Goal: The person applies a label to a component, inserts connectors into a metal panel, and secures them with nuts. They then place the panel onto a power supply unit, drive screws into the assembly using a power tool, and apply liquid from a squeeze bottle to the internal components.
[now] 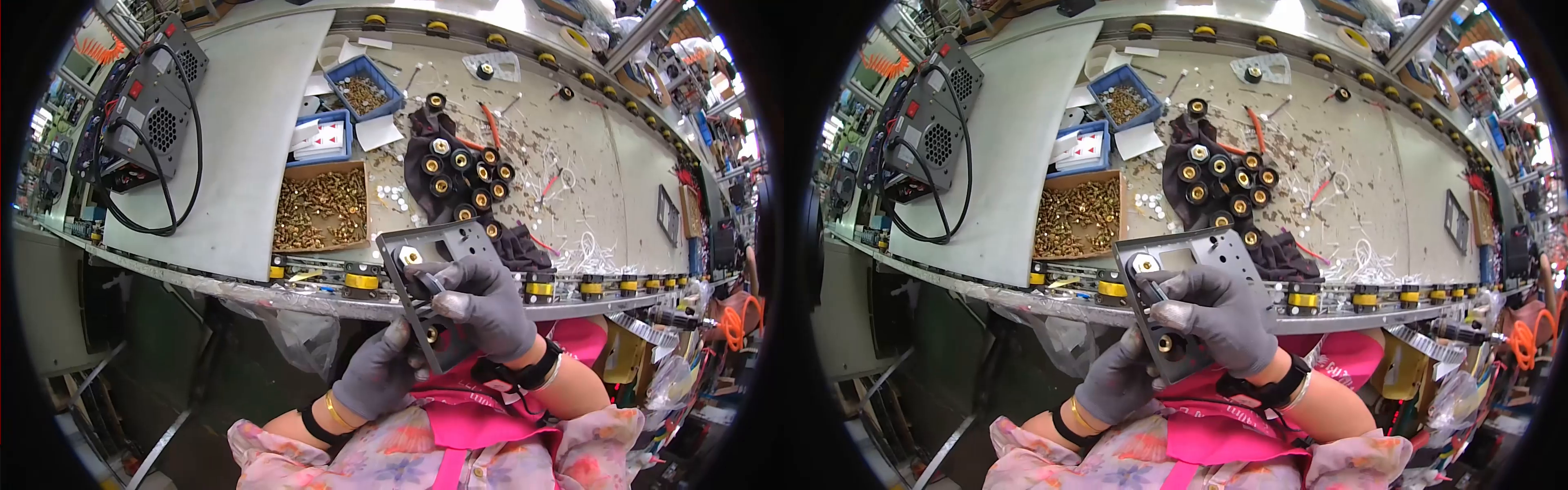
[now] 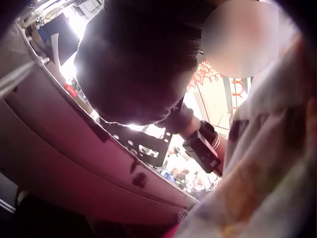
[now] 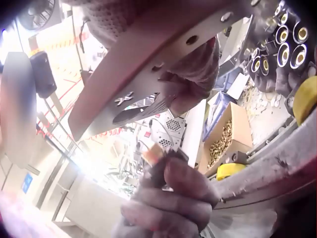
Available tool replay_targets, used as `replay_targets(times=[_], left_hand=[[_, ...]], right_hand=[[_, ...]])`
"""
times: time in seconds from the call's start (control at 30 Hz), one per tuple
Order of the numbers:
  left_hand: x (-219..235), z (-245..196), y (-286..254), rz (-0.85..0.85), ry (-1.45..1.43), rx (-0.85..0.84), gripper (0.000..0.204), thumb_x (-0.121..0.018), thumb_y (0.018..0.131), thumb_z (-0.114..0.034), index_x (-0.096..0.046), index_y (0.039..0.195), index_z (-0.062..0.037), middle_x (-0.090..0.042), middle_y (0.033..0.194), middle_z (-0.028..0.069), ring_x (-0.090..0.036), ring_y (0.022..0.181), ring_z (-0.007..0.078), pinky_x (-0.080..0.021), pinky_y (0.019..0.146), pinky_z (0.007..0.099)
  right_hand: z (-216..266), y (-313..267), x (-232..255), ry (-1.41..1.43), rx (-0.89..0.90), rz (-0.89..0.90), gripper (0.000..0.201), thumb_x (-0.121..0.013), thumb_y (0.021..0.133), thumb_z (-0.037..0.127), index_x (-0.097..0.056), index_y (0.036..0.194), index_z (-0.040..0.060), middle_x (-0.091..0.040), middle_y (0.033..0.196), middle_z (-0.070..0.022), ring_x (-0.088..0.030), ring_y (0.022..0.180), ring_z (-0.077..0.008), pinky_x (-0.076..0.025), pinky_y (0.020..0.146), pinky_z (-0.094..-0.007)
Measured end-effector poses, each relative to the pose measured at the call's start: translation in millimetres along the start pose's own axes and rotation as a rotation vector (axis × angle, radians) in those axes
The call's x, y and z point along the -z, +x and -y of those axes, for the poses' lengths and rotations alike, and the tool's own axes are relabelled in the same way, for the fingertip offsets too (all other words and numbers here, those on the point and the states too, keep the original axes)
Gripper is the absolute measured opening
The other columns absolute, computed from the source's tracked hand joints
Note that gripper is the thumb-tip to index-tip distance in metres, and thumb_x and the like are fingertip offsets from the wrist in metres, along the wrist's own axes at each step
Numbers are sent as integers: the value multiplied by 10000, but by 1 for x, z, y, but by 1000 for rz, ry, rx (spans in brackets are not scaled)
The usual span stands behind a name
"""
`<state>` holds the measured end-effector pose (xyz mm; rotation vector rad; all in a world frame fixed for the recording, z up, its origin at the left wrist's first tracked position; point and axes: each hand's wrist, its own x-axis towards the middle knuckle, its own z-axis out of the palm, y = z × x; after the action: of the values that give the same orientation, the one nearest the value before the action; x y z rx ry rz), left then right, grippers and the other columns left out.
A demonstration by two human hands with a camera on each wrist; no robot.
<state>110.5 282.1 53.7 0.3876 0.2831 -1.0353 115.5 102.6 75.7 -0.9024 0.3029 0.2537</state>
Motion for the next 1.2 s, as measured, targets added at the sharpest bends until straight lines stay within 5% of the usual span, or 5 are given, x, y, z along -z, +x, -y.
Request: replay_targets(times=[0.17,0.47,0.87,1.1,1.2], left_hand=[[13,25,-9,5,-87,18,416,-479,974,-299,-419,1334,-99,-513,1278,93,-535,1148,220,-466,937,352],[25,38,-13,-102,-34,13,536,-453,982,-372,-341,1390,-42,-453,1361,132,-473,1257,247,-384,1081,406],[52,44,-12,-54,143,-77,539,-481,958,-451,-392,1351,-93,-535,1240,62,-570,1101,166,-525,784,281],[42,41,-11,-111,496,-118,527,-432,979,-445,-395,1334,-58,-538,1225,87,-574,1103,183,-534,771,288],[45,39,-9,-96,266,-25,547,-417,979,-461,-382,1341,-53,-532,1234,97,-562,1131,204,-529,800,307]], right_hand=[[-25,-13,3,5,31,61,181,-699,805,-7,-620,967,-18,-613,1178,-158,-613,960,-140,-522,842,-291],[-34,-18,5,13,57,97,184,-709,801,-1,-623,963,-4,-605,1193,-172,-602,965,-130,-518,840,-278],[-37,-14,3,-16,43,98,206,-693,787,-13,-613,976,3,-602,1212,-168,-603,975,-135,-509,864,-304],[-37,-12,6,-6,48,113,180,-686,799,-32,-621,966,-12,-599,1198,-159,-618,944,-130,-530,837,-284],[-36,-12,8,-14,44,115,174,-689,804,-34,-629,966,-16,-597,1197,-153,-629,920,-130,-536,824,-271]])
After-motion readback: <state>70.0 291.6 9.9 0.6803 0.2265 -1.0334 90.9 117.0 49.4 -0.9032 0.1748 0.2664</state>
